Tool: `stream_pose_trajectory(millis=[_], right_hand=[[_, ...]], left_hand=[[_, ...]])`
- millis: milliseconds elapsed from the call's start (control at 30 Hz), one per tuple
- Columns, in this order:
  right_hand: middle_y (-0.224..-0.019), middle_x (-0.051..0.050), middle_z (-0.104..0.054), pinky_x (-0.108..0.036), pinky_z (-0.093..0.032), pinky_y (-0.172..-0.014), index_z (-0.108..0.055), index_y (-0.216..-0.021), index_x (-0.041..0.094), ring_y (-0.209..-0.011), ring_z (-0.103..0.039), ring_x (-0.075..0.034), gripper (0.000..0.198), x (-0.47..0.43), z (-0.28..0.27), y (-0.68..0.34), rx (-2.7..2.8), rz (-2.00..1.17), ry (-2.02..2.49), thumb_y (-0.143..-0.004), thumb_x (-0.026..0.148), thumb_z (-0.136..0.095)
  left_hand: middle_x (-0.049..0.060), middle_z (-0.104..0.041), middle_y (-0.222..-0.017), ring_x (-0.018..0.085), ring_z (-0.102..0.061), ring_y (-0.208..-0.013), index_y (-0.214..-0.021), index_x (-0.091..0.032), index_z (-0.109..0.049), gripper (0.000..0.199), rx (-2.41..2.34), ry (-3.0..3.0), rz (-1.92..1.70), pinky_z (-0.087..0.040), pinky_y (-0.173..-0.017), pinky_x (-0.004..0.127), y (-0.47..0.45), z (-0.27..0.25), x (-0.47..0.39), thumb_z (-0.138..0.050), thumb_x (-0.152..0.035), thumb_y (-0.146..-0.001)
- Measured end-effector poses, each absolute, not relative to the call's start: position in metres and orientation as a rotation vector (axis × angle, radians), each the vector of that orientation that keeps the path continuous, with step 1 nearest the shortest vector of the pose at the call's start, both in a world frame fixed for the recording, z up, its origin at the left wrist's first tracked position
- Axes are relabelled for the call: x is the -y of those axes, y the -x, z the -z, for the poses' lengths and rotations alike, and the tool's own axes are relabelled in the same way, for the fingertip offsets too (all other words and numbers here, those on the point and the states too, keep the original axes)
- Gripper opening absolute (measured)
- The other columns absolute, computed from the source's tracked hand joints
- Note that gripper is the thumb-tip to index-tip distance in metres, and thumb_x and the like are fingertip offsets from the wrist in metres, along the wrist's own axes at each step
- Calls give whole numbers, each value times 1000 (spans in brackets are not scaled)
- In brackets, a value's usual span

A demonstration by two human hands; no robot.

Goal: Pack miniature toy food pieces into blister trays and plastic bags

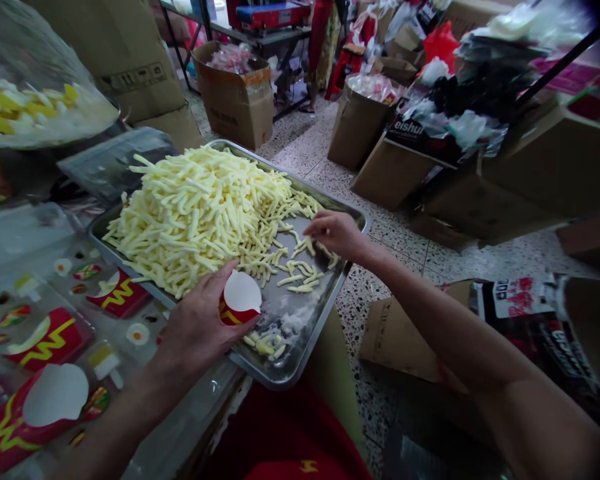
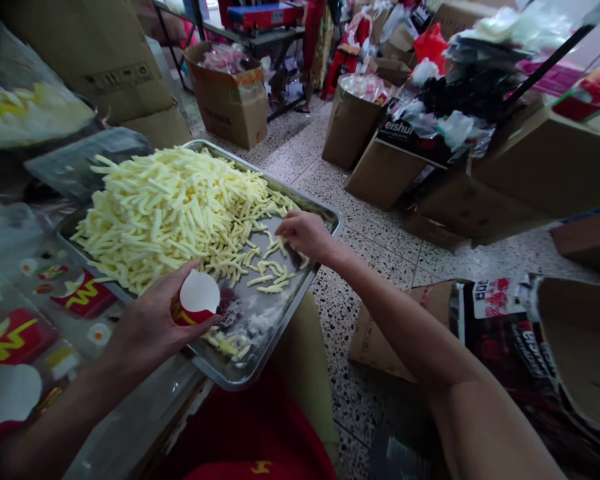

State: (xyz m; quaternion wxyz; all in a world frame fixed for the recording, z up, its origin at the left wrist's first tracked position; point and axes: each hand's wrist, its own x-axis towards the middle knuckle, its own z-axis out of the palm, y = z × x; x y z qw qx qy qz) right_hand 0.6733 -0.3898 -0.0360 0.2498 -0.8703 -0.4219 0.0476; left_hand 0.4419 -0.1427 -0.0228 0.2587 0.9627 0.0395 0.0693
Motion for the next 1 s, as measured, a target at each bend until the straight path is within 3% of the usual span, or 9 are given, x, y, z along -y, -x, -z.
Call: stream_pose_trajectory(millis=[100,233,400,533,633,800,1000], right_hand=[[-99,-6,-69,-29,-45,-81,-79,-105,19,-87,-62,-18,24,389,33,-679,970,114,2442,-90,13,-60],[-125,-10,-64,-34,-48,-86,-76,-115,20,-96,-63,-21,28,393,22,-669,886,238,2474,-88,19,-67],[-87,-4,-71,-30,-47,-72,-79,-95,19,-74,-62,-15,12,400,6,-631,1038,-257,2358,-86,23,-72],[-102,-4,-70,-29,-47,-75,-78,-105,22,-83,-62,-17,27,402,1,-610,1199,-376,2378,-80,29,-82],[-109,-8,-68,-31,-46,-75,-78,-100,20,-87,-61,-20,29,396,4,-602,1264,-374,2536,-75,31,-86],[-89,-6,-69,-30,-41,-67,-78,-83,18,-75,-60,-18,6,383,17,-596,1167,-386,2737,-80,19,-73],[-84,-6,-73,-30,-41,-67,-79,-87,18,-75,-62,-20,16,377,37,-594,1016,-273,2794,-74,17,-69]], left_hand=[[11,-59,-140,30,-60,-123,-149,-21,-42,85,-73,-2651,-204,-47,-107,42,-447,19,146,-76,-51,-78],[11,-59,-141,30,-60,-122,-150,-22,-41,86,-129,-2671,-208,-47,-106,42,-447,20,141,-75,-55,-78],[10,-60,-139,31,-61,-120,-151,-23,-40,90,-148,-2673,-159,-47,-105,41,-444,23,139,-73,-61,-77],[11,-60,-137,32,-62,-119,-152,-23,-40,91,-155,-2680,-172,-46,-105,42,-441,21,143,-74,-60,-77],[11,-62,-135,32,-63,-116,-151,-23,-41,89,-158,-2692,-176,-47,-103,42,-441,16,146,-76,-56,-76],[12,-63,-132,32,-64,-115,-151,-20,-41,91,-111,-2733,-126,-49,-100,42,-445,7,155,-80,-47,-74],[13,-65,-127,33,-65,-110,-149,-18,-45,86,-78,-2836,12,-52,-91,39,-455,5,175,-80,-45,-75]])
